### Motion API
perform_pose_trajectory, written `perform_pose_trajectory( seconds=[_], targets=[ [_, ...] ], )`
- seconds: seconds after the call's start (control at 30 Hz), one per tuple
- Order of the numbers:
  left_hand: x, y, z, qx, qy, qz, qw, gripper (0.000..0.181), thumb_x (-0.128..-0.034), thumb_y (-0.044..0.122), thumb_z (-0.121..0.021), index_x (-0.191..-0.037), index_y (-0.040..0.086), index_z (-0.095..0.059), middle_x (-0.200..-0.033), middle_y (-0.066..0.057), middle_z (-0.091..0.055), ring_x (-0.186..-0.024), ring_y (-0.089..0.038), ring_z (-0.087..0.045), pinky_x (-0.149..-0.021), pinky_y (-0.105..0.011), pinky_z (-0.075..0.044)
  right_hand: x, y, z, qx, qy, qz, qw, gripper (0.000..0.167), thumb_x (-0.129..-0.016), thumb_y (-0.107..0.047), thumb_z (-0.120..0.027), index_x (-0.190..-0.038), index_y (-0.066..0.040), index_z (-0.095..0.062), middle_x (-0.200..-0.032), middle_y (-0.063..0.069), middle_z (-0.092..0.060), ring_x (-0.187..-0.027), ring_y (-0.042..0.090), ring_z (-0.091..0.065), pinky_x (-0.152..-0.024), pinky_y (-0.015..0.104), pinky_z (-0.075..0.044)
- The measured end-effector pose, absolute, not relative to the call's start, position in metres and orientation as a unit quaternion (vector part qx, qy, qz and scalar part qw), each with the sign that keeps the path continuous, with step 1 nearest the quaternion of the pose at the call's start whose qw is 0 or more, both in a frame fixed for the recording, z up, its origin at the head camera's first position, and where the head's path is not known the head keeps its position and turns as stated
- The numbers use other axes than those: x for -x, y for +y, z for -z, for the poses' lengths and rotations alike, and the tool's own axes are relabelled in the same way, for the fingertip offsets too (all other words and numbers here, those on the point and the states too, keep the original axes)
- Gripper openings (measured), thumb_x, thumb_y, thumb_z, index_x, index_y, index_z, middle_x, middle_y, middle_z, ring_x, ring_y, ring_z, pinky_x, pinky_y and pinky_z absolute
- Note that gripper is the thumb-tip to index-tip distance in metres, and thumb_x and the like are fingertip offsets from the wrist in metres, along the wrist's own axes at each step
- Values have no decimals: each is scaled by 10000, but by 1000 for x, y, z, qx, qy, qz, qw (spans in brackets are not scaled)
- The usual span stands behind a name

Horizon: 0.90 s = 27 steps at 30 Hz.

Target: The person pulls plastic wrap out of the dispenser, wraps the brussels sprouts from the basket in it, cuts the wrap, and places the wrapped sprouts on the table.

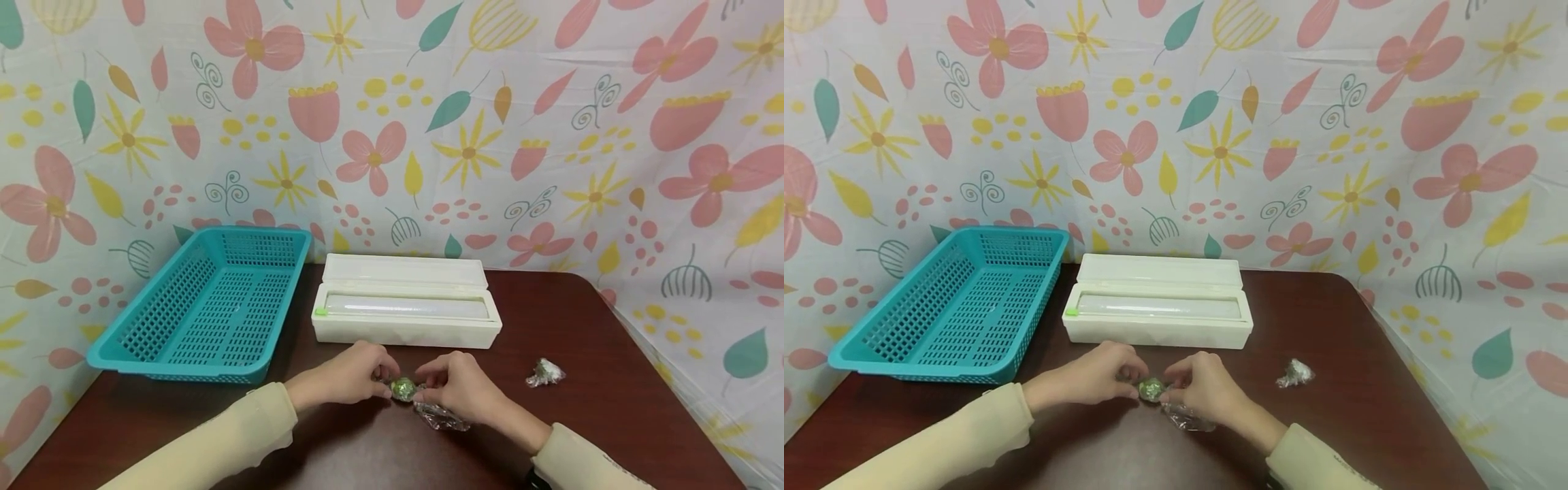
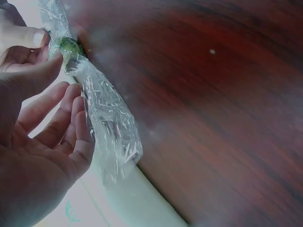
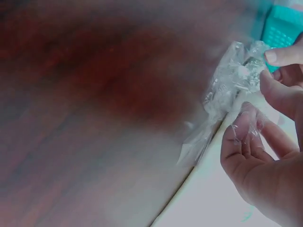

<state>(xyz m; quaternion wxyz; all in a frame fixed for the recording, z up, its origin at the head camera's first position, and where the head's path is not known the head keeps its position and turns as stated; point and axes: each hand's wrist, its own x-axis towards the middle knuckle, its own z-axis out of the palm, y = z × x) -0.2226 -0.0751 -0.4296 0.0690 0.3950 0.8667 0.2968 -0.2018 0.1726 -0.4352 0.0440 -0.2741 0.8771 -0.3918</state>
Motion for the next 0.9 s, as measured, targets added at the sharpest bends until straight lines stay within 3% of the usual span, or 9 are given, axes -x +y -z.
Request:
perform_pose_trajectory(
  seconds=[0.27,0.5,0.73,0.9],
  targets=[
    [225,-65,435,-399,858,-316,77,150,-847,128,-902,-963,104,-810,-737,151,-639,-661,6,-571,-612,-165,-485,205,165,438,296,867,396,59,235,-849,-210,-907,-1028,-81,-825,-694,-111,-684,-607,49,-621,-549,239,-516],
    [225,-63,439,-394,859,-318,79,154,-831,126,-911,-941,131,-804,-710,164,-635,-640,24,-566,-597,-167,-483,204,162,441,290,869,395,63,145,-834,-169,-915,-939,-118,-830,-666,-103,-661,-584,64,-603,-524,234,-491],
    [221,-66,436,-396,866,-298,65,244,-828,110,-912,-1055,126,-825,-846,123,-644,-767,-8,-605,-677,-158,-498,205,166,435,324,873,363,37,194,-816,-233,-933,-970,-176,-832,-897,-95,-727,-714,102,-597,-623,245,-489],
    [215,-68,431,-395,872,-285,51,286,-804,93,-922,-1071,134,-829,-898,79,-649,-841,-61,-625,-719,-169,-501,204,170,432,335,856,385,79,200,-845,-137,-895,-1028,-133,-816,-917,-47,-767,-689,71,-610,-617,238,-500]
  ],
)
